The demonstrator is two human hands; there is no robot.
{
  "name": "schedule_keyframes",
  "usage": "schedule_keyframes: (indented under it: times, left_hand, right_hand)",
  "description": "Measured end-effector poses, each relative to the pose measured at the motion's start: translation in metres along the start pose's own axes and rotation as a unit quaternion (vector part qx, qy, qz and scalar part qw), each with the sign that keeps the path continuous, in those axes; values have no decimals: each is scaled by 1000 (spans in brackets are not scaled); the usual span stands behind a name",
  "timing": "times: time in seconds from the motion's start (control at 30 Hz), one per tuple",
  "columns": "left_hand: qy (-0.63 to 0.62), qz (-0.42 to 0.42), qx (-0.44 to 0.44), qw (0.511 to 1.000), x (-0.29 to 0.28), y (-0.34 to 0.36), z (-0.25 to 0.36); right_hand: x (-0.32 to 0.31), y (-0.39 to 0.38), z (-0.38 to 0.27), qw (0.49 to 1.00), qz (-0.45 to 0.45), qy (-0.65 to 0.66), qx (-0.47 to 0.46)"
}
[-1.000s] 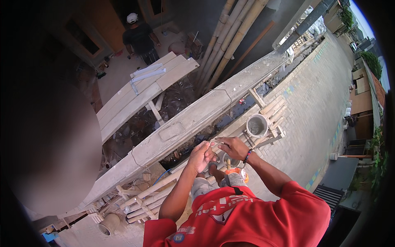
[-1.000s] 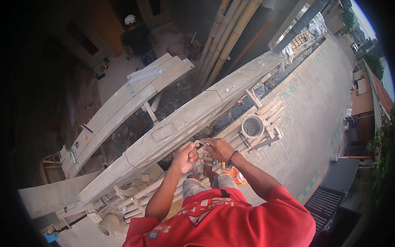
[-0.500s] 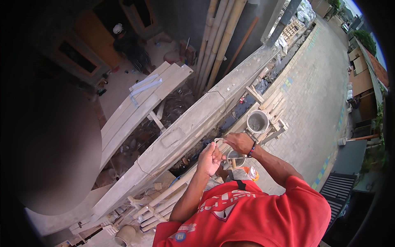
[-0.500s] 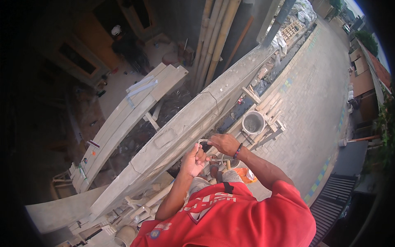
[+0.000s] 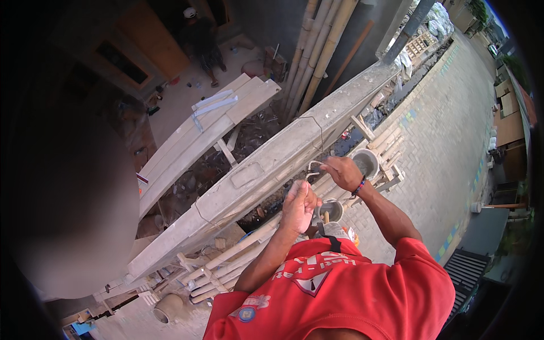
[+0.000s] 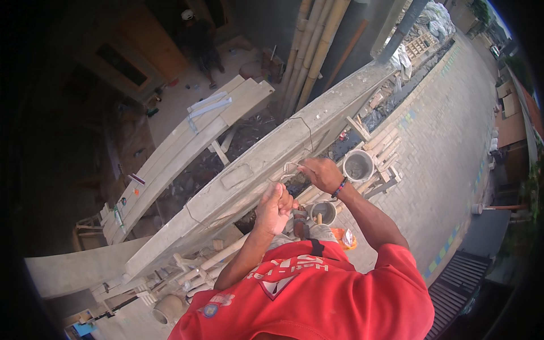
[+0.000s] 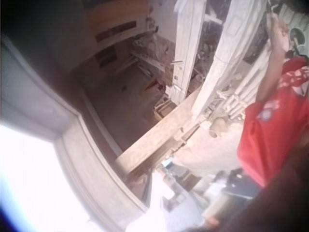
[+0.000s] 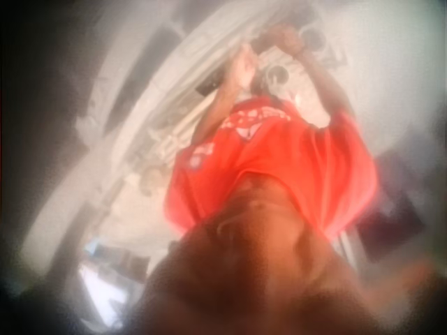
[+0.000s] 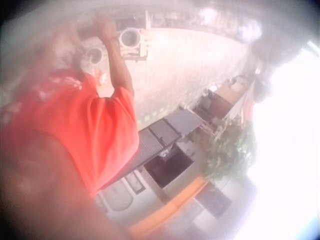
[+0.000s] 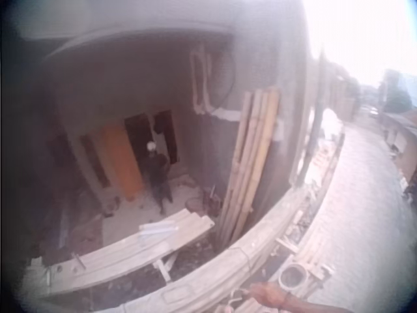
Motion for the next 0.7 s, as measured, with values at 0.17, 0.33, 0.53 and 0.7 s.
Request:
schedule_keyframes:
  times: [0.17,0.33,0.53,0.7]
  left_hand:
    - [108,4,45,993,4,2,6]
    - [54,30,28,998,4,4,-1]
    - [-13,36,18,999,-2,6,-23]
    - [-41,56,-26,997,-24,18,-34]
  right_hand:
    - [3,3,8,1000,9,16,12]
    - [-1,8,25,998,12,11,57]
    - [-13,12,59,991,53,22,120]
    - [4,0,77,984,-43,21,174]
Point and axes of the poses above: each hand's wrist, its own y-axis towards the middle knuckle, its own x-axis out of the palm, z = x × y, the point moved 9 cm from there along y, towards the middle knuckle, and after that the axes turned 8 degrees about z, right-handed, at the moved point
